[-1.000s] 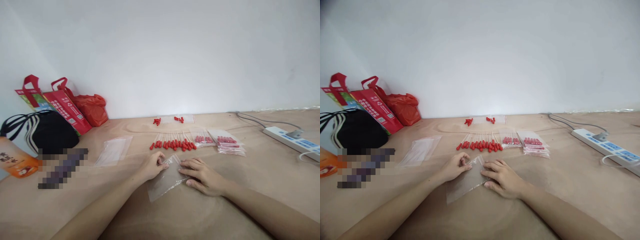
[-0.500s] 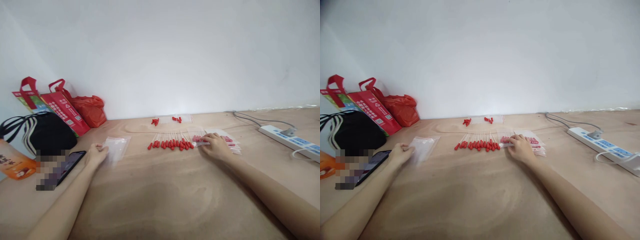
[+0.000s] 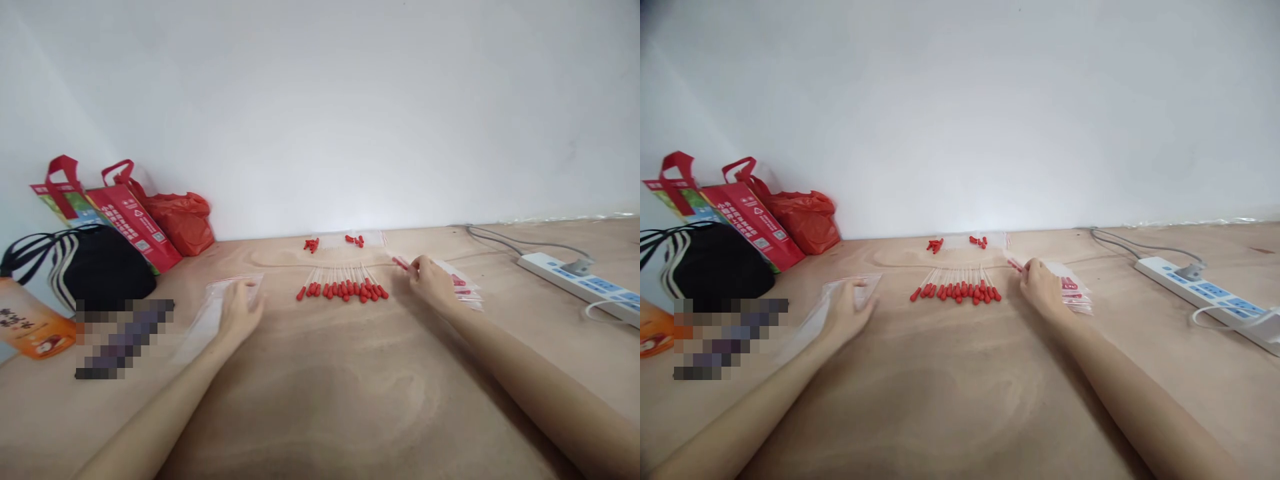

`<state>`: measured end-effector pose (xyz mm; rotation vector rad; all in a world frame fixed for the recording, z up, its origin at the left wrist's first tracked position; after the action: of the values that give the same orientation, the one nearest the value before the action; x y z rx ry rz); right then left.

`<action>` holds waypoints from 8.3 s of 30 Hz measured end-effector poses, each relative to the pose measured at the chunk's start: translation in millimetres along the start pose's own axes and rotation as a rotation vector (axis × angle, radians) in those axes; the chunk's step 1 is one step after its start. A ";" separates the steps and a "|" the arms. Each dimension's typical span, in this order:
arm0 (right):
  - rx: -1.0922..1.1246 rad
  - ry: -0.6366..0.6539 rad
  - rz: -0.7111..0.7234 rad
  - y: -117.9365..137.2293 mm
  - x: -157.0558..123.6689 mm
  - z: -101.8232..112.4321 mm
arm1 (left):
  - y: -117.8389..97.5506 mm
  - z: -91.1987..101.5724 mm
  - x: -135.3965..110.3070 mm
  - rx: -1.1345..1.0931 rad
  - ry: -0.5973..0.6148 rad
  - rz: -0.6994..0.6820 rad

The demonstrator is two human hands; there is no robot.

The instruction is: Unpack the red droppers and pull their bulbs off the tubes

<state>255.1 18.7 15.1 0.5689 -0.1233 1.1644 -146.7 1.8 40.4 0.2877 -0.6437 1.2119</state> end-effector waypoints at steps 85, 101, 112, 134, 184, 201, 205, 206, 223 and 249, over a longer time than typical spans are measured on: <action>0.540 0.137 0.895 61.8 -118.9 20.9 | -183.0 -53.9 -12.0 -0.673 0.419 -0.622; 0.573 0.090 0.971 64.8 -124.2 26.0 | -183.1 -51.6 -13.2 -0.682 0.366 -0.633; 0.490 -0.008 1.078 69.5 -131.5 32.4 | -185.2 -51.7 -14.3 -0.639 0.371 -0.716; 0.523 0.025 1.025 67.3 -127.6 32.8 | -184.7 -42.0 -14.0 -0.636 0.262 -0.873; 0.547 -0.023 0.996 76.4 -125.5 29.6 | -182.8 -44.3 -17.7 -0.719 0.247 -0.840; 0.568 -0.093 1.036 77.2 -130.6 36.2 | -182.3 -44.4 -18.1 -0.695 0.217 -0.894; 0.508 -0.137 1.042 77.4 -131.1 36.7 | -185.2 -40.8 -18.5 -0.568 0.201 -1.009; 0.494 -0.141 1.040 77.3 -130.9 35.9 | -186.8 -40.7 -19.6 -0.524 0.208 -1.055; 0.310 -0.117 1.162 82.8 -132.6 30.4 | -195.5 -40.3 -23.7 -0.252 0.226 -1.320; 0.632 0.620 0.460 58.9 -97.6 -14.2 | -134.4 -42.8 -36.2 -0.486 0.558 -0.568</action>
<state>160.1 -39.6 -12.7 0.7196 0.7012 1.7959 -15.9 -49.6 2.1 -0.2641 -0.3125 0.5197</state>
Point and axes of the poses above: each hand's wrist, its own x-axis towards the middle knuckle, its own z-axis out of the back of the hand, y = z × x, the point moved 6 cm from there along x, towards the middle knuckle, and after that the axes turned 13 degrees about -z, right-handed, at the moved point
